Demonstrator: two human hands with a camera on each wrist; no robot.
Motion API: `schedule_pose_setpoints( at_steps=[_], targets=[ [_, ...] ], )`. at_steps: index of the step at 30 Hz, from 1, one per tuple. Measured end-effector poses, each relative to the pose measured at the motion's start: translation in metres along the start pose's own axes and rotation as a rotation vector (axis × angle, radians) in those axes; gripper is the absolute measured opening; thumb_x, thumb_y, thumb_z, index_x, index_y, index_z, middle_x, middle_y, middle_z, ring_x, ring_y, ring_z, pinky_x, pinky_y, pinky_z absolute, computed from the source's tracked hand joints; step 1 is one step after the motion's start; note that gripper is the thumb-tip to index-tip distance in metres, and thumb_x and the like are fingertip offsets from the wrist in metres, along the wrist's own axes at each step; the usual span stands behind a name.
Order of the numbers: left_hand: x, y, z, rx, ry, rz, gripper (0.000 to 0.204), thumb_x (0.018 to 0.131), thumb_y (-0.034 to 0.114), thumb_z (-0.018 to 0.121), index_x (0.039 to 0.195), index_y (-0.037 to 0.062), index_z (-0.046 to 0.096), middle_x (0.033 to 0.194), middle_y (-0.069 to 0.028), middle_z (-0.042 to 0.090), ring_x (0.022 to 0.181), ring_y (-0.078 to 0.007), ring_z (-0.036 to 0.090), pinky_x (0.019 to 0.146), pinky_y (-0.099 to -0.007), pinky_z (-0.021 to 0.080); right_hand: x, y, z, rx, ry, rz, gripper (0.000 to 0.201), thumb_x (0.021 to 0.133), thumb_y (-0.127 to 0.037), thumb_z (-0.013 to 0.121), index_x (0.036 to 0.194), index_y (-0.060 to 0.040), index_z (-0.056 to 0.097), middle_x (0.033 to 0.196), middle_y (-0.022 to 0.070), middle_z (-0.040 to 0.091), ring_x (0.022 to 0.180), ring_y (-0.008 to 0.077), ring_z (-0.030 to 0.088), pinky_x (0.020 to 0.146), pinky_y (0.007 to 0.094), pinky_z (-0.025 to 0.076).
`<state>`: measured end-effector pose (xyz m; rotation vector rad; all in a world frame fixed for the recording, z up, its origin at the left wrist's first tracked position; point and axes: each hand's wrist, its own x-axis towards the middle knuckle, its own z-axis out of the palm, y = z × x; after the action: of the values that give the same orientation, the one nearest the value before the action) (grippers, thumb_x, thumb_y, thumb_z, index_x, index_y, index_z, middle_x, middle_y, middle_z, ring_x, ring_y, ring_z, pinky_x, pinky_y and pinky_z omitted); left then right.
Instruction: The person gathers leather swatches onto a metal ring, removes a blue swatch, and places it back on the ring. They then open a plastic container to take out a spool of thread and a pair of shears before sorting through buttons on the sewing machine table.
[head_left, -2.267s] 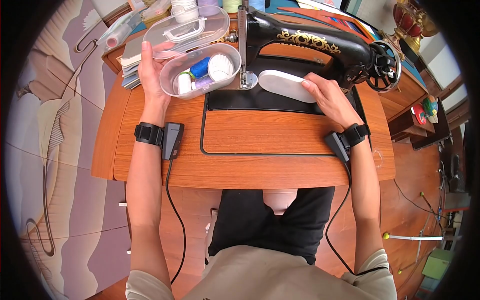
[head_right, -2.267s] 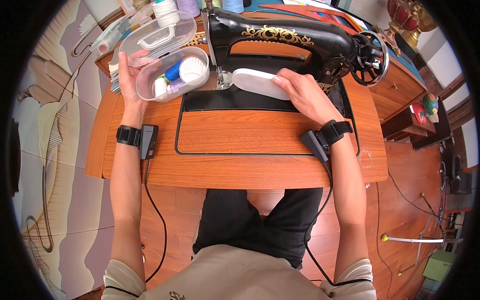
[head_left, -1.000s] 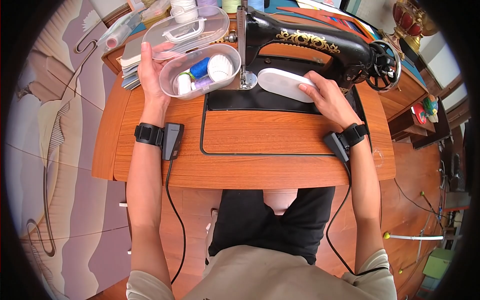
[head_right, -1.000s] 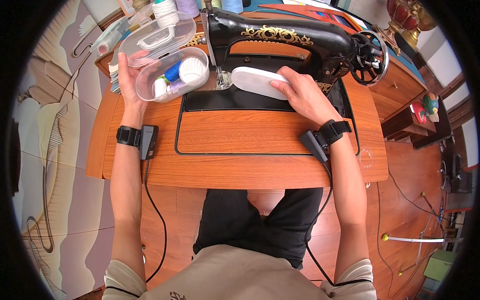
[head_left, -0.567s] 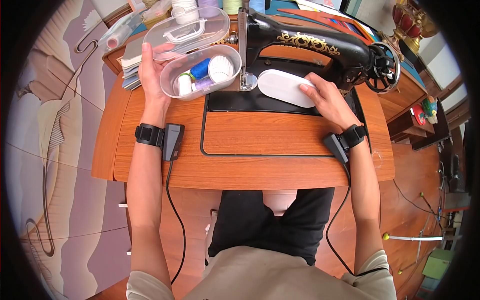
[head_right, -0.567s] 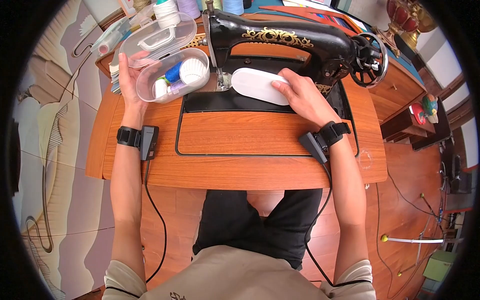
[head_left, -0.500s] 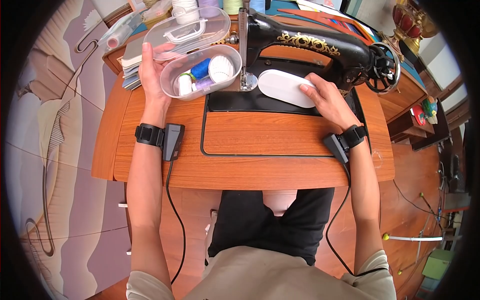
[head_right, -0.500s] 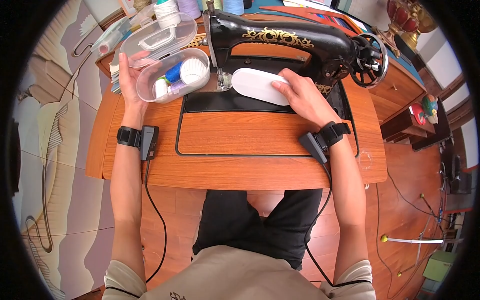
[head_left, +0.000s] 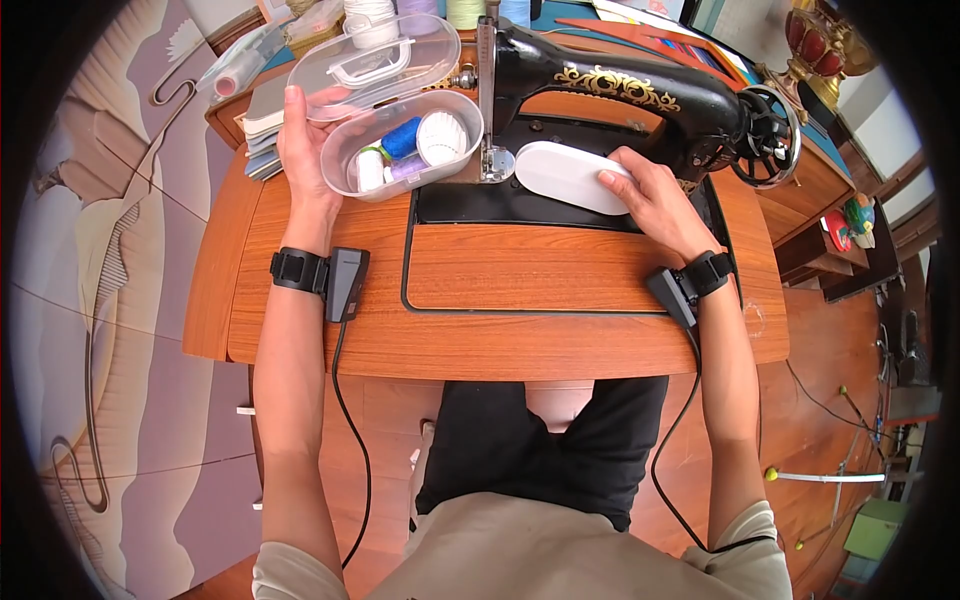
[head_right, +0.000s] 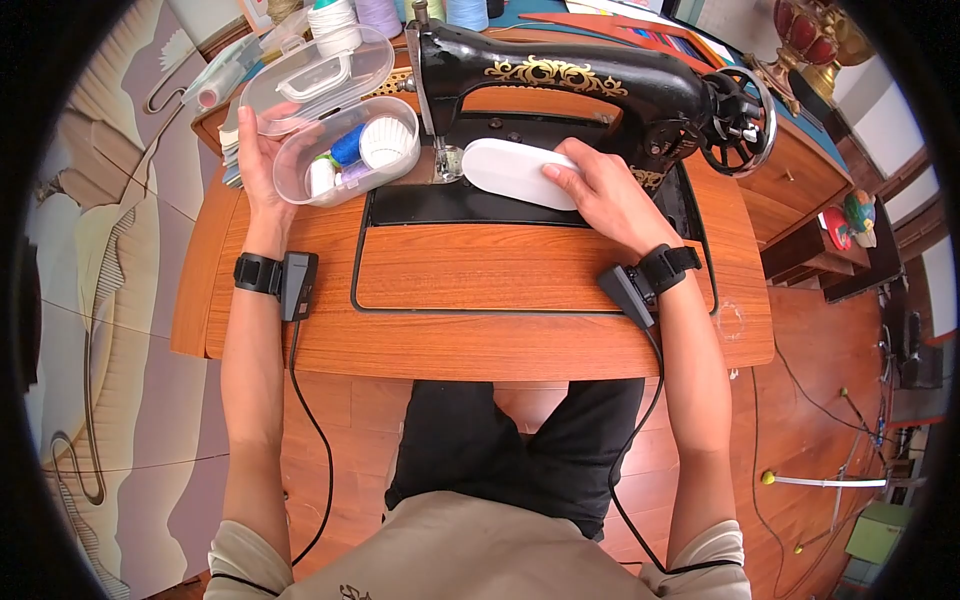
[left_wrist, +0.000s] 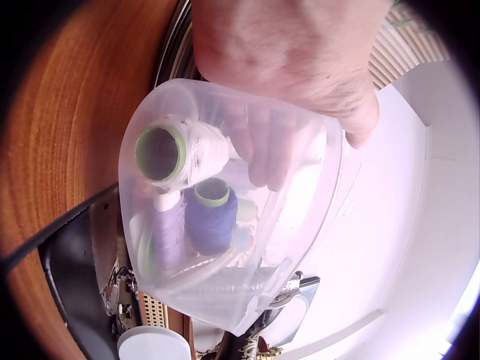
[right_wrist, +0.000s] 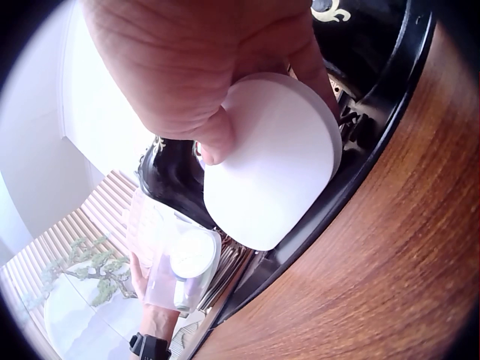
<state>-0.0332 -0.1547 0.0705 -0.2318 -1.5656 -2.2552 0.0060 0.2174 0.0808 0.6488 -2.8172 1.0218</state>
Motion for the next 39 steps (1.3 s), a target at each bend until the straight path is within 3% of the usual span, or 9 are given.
schedule_pose_setpoints(
  at_steps=[19,26,31,39],
  targets=[
    [0.0,0.0,0.0,-0.003,-0.015,-0.002,0.065,0.095,0.06,0.043,0.106,-0.0024,0.06,0.087,-0.016,0.067,0.082,-0.0251,0.066,0.077,-0.0361,0.054,-0.004,-0.013,-0.004,0.029,-0.059,-0.051,0.023,0.09,-0.02,0.062,0.097,0.0027,0.062,0.075,0.0186,0.061,0.067,0.0259,0.057,0.065,0.0364,0.045],
    [-0.001,0.001,0.001,0.002,-0.007,-0.001,0.066,0.094,0.061,0.044,0.106,-0.0025,0.06,0.087,-0.0159,0.067,0.082,-0.0253,0.066,0.077,-0.0361,0.054,-0.003,-0.005,0.003,0.095,-0.107,-0.09,0.019,0.084,-0.014,0.069,0.093,0.0009,0.062,0.078,0.0145,0.064,0.07,0.0256,0.059,0.066,0.0346,0.047],
    [0.0,0.0,0.0,0.001,-0.006,0.0,0.067,0.094,0.061,0.045,0.106,-0.0031,0.059,0.086,-0.0156,0.067,0.082,-0.026,0.066,0.078,-0.0363,0.054,-0.002,0.001,0.005,0.088,-0.118,-0.273,0.024,0.079,-0.013,0.074,0.093,-0.0012,0.058,0.092,0.0113,0.065,0.082,0.0275,0.061,0.071,0.0355,0.048],
    [-0.001,0.0,0.0,0.002,-0.009,0.0,0.066,0.094,0.061,0.044,0.106,-0.0026,0.059,0.088,-0.0173,0.068,0.083,-0.026,0.067,0.079,-0.0361,0.054,-0.002,0.0,0.003,0.064,-0.1,-0.178,0.022,0.084,-0.015,0.07,0.093,-0.0003,0.057,0.083,0.0134,0.062,0.075,0.028,0.058,0.069,0.036,0.047]
  ],
)
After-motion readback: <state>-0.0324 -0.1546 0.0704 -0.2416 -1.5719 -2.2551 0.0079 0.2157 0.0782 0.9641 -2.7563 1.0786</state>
